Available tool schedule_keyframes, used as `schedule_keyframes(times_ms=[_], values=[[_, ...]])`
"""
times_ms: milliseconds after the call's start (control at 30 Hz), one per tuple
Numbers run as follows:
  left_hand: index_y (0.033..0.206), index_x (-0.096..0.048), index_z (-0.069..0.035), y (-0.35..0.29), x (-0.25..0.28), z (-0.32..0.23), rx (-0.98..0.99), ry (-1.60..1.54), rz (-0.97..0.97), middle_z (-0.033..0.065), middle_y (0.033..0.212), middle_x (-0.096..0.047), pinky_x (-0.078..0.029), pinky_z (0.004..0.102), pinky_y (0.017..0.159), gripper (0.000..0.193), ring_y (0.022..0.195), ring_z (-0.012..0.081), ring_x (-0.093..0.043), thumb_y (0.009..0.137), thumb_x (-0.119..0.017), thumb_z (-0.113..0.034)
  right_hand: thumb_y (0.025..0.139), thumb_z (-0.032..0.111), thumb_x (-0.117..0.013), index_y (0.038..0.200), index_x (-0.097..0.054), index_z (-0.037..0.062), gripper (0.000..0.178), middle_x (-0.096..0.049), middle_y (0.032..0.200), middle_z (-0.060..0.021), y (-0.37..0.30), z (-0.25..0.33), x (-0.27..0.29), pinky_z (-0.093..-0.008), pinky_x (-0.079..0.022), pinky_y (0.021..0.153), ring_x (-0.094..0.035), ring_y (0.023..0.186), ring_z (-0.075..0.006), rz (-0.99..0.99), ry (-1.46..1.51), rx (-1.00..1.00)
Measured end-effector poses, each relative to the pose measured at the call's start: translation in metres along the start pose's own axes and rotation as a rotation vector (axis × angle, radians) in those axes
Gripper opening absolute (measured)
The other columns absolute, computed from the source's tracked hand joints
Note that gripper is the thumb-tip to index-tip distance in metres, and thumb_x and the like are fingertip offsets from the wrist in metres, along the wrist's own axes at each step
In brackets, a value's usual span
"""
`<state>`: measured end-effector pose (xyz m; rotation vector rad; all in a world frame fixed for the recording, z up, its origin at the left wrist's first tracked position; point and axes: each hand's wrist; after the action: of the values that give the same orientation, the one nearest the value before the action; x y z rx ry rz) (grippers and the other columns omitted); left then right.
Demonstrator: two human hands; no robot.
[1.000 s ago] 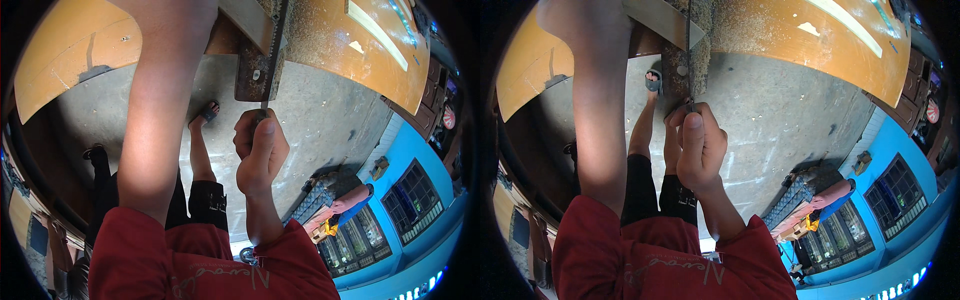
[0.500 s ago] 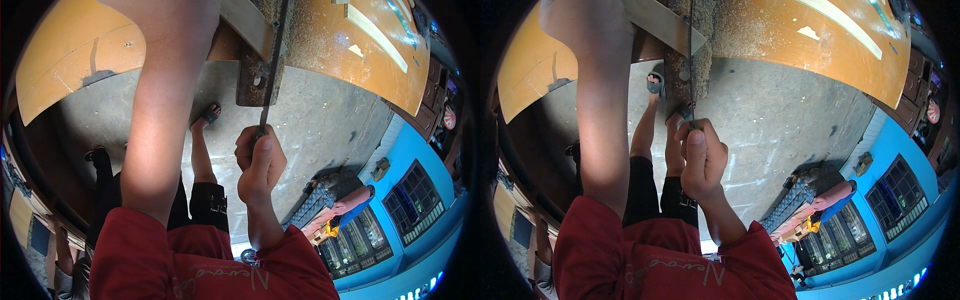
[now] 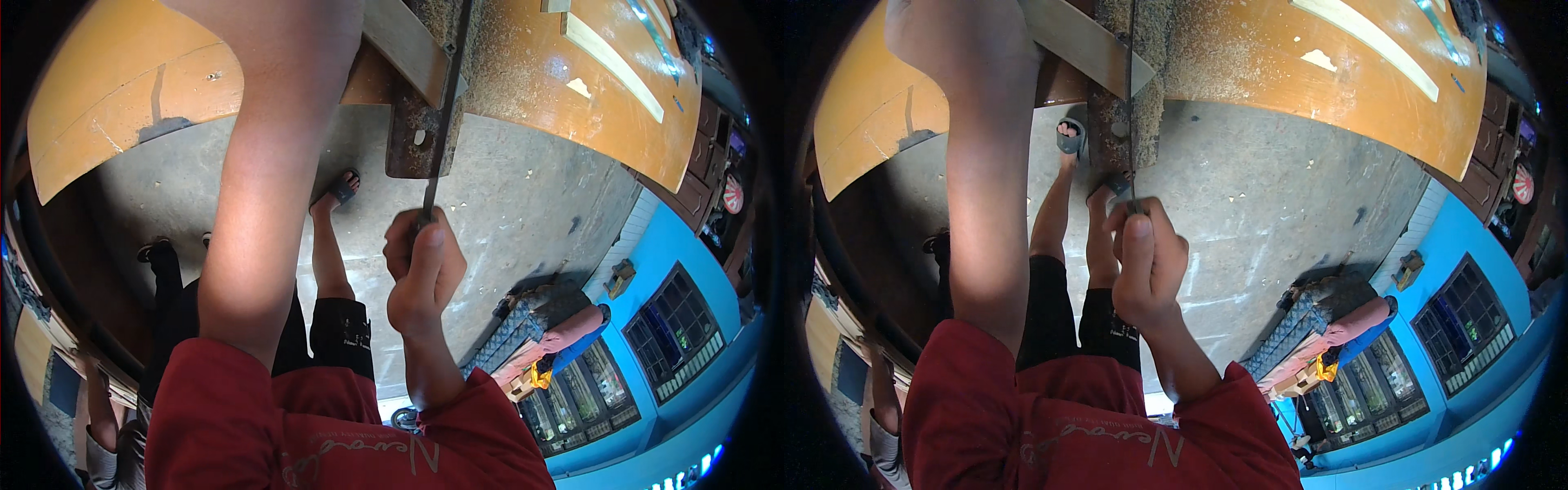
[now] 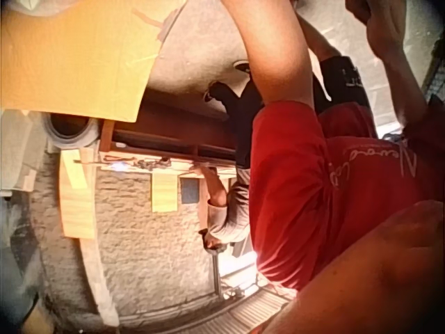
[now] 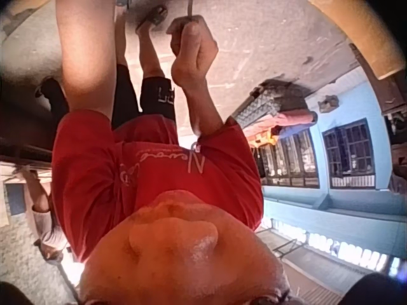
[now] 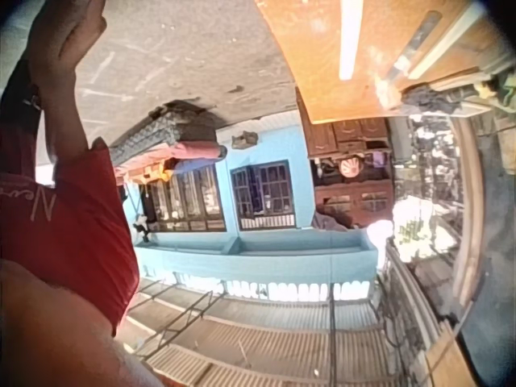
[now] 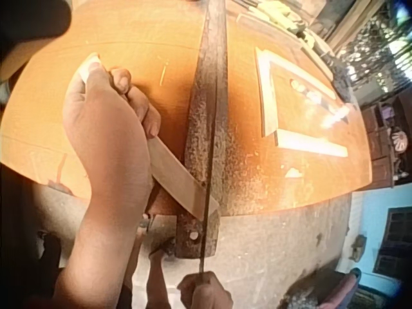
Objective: Sawing a small wooden plank using a hand saw.
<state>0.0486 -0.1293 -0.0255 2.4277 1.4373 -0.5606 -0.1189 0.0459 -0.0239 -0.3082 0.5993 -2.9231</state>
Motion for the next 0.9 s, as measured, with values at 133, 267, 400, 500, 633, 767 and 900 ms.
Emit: schedule_keyframes(times_ms=[133, 267, 400, 500, 633, 767, 900], values=[[0.083, -0.045, -0.009, -0.002, -0.003, -0.001, -0.018, 0.022, -0.015, 0.0003, 0.073, -0.047, -0.036, 0.0278, 0.044, 0.025, 0.05, 0.0098, -0.039, 0.106, -0.038, -0.015, 0.11, 0.052, -0.032, 0.086, -0.056, 0.0049, 0.058, -0.042, 0.058, 0.0045, 0.015, 0.004, -0.004, -0.0213, -0.02, 0.046, -0.03, 0.047, -0.0016, -0.007, 0.029, 0.013], [0.084, -0.045, -0.009, 0.0, 0.001, 0.001, -0.02, 0.03, 0.015, 0.0004, 0.074, -0.048, -0.036, 0.0275, 0.045, 0.025, 0.05, 0.0098, -0.04, 0.107, -0.038, -0.015, 0.11, 0.052, -0.032, 0.086, -0.057, 0.0045, 0.058, -0.044, 0.059, 0.0042, -0.006, -0.004, 0.004, -0.0214, -0.02, 0.046, -0.03, 0.048, -0.0013, -0.006, 0.001, 0.001], [0.084, -0.045, -0.009, 0.0, -0.001, 0.0, -0.032, 0.035, -0.009, 0.0006, 0.075, -0.049, -0.036, 0.0274, 0.045, 0.025, 0.05, 0.0098, -0.04, 0.107, -0.038, -0.015, 0.109, 0.053, -0.034, 0.088, -0.058, 0.0044, 0.059, -0.044, 0.06, 0.0046, 0.002, -0.002, 0.002, -0.0214, -0.019, 0.046, -0.03, 0.048, -0.0012, 0.009, 0.025, 0.004], [0.085, -0.046, -0.009, 0.001, 0.003, 0.003, -0.034, 0.035, 0.017, 0.0006, 0.076, -0.049, -0.036, 0.0274, 0.045, 0.024, 0.05, 0.0097, -0.04, 0.107, -0.038, -0.015, 0.11, 0.053, -0.033, 0.088, -0.058, 0.0042, 0.058, -0.043, 0.06, 0.005, 0.009, 0.004, -0.002, -0.0214, -0.019, 0.046, -0.029, 0.048, -0.0011, 0.017, 0.055, 0.03], [0.085, -0.045, -0.009, 0.0, 0.002, 0.001, -0.032, 0.008, 0.006, 0.0006, 0.076, -0.049, -0.036, 0.0276, 0.045, 0.024, 0.051, 0.0095, -0.04, 0.107, -0.037, -0.014, 0.11, 0.052, -0.033, 0.088, -0.058, 0.004, 0.058, -0.041, 0.059, 0.0055, 0.002, 0.005, -0.001, -0.0215, -0.019, 0.046, -0.028, 0.048, -0.001, -0.005, 0.056, 0.004], [0.084, -0.044, -0.009, -0.002, 0.0, 0.0, -0.012, 0.017, 0.007, 0.0006, 0.076, -0.047, -0.036, 0.0278, 0.046, 0.025, 0.052, 0.0097, -0.04, 0.107, -0.037, -0.015, 0.11, 0.052, -0.033, 0.087, -0.057, 0.0039, 0.058, -0.041, 0.058, 0.0058, 0.0, 0.001, 0.001, -0.0218, -0.018, 0.046, -0.028, 0.048, -0.0009, 0.018, 0.034, -0.015], [0.084, -0.044, -0.009, 0.0, 0.002, 0.001, -0.04, 0.036, 0.018, 0.0008, 0.075, -0.047, -0.037, 0.0281, 0.046, 0.025, 0.052, 0.0102, -0.04, 0.107, -0.037, -0.015, 0.11, 0.051, -0.032, 0.086, -0.056, 0.0043, 0.058, -0.042, 0.058, 0.0055, 0.009, 0.009, -0.005, -0.022, -0.018, 0.046, -0.028, 0.048, -0.0011, 0.005, 0.043, 0.018]])
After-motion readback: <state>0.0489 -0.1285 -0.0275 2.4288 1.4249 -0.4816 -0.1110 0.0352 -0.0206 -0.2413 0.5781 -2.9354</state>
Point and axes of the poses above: each hand's wrist, its own y-axis towards the middle knuckle, its own x-axis out of the back of the hand, z = x × y
